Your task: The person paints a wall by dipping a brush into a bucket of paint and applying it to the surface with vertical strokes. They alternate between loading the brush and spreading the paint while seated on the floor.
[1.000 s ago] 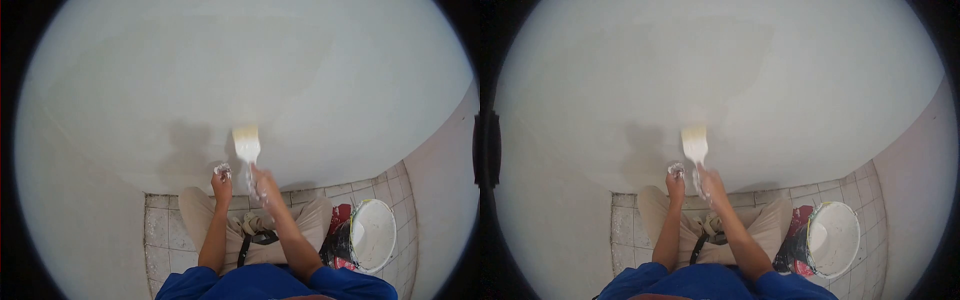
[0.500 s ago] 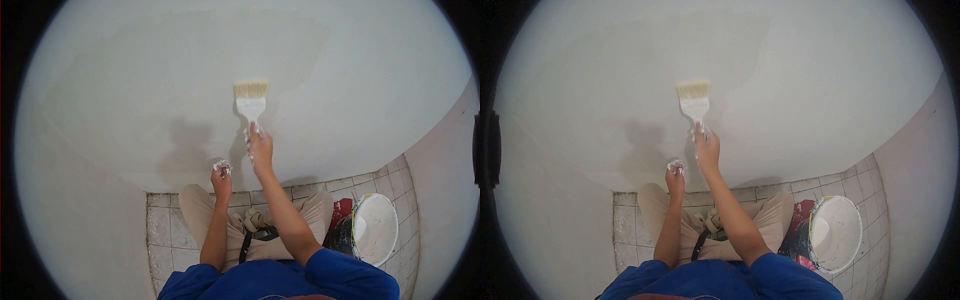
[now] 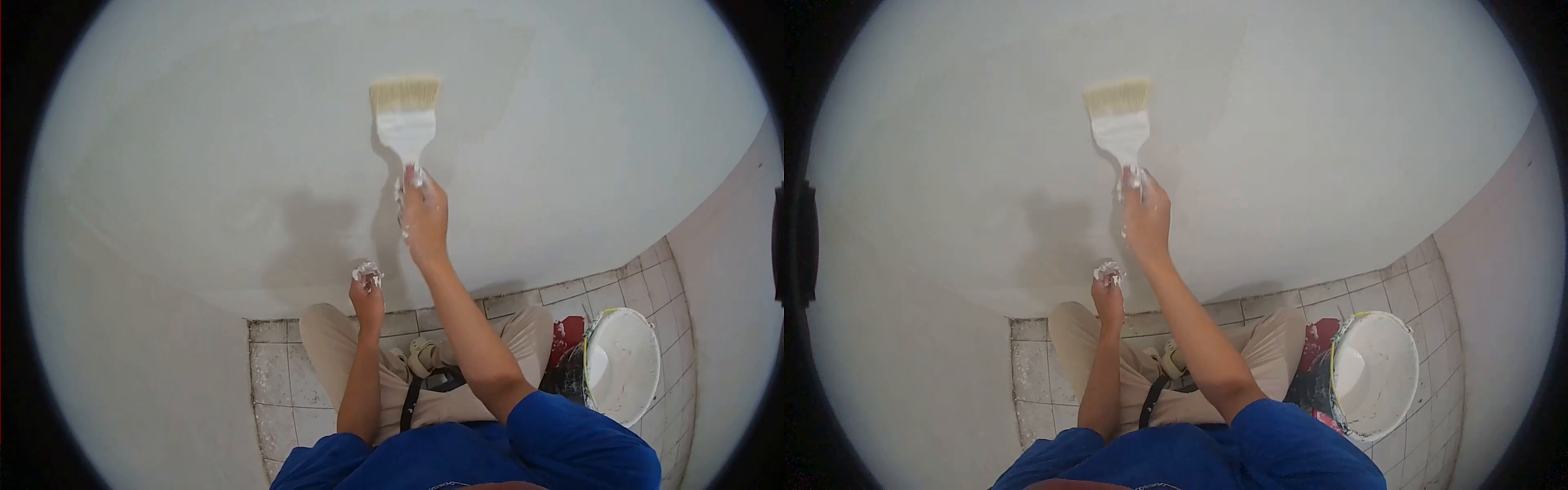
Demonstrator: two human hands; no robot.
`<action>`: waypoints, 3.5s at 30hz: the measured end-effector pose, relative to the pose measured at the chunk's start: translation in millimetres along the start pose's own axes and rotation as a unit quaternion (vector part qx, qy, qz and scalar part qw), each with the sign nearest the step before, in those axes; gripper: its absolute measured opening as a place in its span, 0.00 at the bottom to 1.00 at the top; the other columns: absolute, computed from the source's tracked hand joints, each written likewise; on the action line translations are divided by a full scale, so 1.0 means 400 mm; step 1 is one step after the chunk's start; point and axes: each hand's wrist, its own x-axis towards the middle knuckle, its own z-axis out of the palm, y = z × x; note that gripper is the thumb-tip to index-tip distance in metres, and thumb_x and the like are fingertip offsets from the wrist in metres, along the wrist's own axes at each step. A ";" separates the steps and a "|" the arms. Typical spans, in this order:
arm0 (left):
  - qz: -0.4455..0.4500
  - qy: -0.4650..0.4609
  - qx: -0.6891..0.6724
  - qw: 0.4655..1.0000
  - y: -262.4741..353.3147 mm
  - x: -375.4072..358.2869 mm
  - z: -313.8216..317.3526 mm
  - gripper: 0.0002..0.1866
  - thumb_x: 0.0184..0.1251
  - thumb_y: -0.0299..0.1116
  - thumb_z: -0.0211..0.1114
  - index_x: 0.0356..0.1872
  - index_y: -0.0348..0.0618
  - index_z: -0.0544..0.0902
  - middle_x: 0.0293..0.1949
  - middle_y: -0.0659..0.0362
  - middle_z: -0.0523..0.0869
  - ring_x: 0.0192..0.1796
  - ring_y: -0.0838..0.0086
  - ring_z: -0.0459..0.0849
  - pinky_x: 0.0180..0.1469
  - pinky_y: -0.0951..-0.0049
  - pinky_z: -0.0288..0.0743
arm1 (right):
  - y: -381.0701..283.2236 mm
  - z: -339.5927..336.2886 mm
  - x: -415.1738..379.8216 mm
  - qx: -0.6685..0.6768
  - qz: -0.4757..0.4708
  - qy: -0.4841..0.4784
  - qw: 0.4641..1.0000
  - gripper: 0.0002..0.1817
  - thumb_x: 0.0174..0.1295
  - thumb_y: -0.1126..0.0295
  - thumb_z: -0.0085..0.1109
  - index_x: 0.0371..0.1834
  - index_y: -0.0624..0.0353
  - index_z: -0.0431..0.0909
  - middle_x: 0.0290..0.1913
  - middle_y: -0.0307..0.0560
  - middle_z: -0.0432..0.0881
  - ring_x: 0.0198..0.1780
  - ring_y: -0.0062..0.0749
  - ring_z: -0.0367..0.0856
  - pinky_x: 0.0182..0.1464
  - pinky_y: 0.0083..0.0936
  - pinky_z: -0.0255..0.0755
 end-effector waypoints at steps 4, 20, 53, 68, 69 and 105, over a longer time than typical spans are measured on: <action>0.000 0.005 -0.026 1.000 -0.024 0.008 0.008 0.12 0.65 0.18 0.50 0.47 0.33 0.76 0.40 0.55 0.83 0.41 0.73 0.80 0.47 0.74 0.72 | 0.274 -0.050 -0.145 -0.024 0.029 0.055 0.998 0.16 0.71 0.56 0.48 0.29 0.54 0.71 0.20 0.27 0.64 0.18 0.09 0.57 0.18 0.13 0.50; 0.007 -0.025 -0.052 0.998 -0.011 0.000 0.012 0.13 0.65 0.16 0.49 0.48 0.35 0.75 0.40 0.58 0.80 0.43 0.74 0.79 0.50 0.75 0.70 | 0.057 -0.224 0.014 -0.102 -0.002 0.114 0.988 0.24 0.70 0.55 0.48 0.19 0.61 0.70 0.15 0.33 0.64 0.21 0.15 0.59 0.22 0.22 0.56; -0.022 -0.032 -0.060 0.997 -0.015 0.006 0.015 0.15 0.63 0.16 0.48 0.49 0.34 0.75 0.42 0.57 0.80 0.44 0.74 0.79 0.52 0.74 0.73 | 0.222 -0.363 -0.218 0.077 0.044 0.102 0.991 0.13 0.70 0.72 0.46 0.54 0.65 0.71 0.35 0.35 0.69 0.35 0.15 0.65 0.35 0.16 0.63; 0.023 -0.033 -0.048 0.998 -0.055 0.011 0.001 0.19 0.58 0.12 0.44 0.48 0.33 0.75 0.42 0.56 0.80 0.46 0.72 0.80 0.52 0.73 0.73 | 0.234 -0.218 -0.011 -0.246 -0.324 0.277 0.871 0.13 0.53 0.81 0.63 0.43 0.68 0.81 0.36 0.50 0.75 0.38 0.40 0.73 0.39 0.30 0.70; 0.023 -0.034 -0.049 0.998 -0.052 0.012 0.004 0.19 0.57 0.12 0.44 0.48 0.34 0.75 0.42 0.56 0.80 0.46 0.72 0.80 0.52 0.73 0.73 | 0.235 -0.215 -0.007 -0.247 -0.325 0.282 0.868 0.13 0.53 0.82 0.63 0.43 0.68 0.81 0.36 0.50 0.76 0.39 0.40 0.73 0.39 0.31 0.70; -0.003 -0.041 -0.042 0.998 -0.018 -0.008 0.012 0.12 0.64 0.17 0.51 0.47 0.35 0.75 0.40 0.58 0.81 0.42 0.76 0.79 0.49 0.75 0.74 | 0.276 -0.341 -0.062 -0.066 0.013 0.041 0.997 0.09 0.66 0.69 0.54 0.32 0.63 0.77 0.23 0.32 0.72 0.26 0.14 0.65 0.29 0.17 0.62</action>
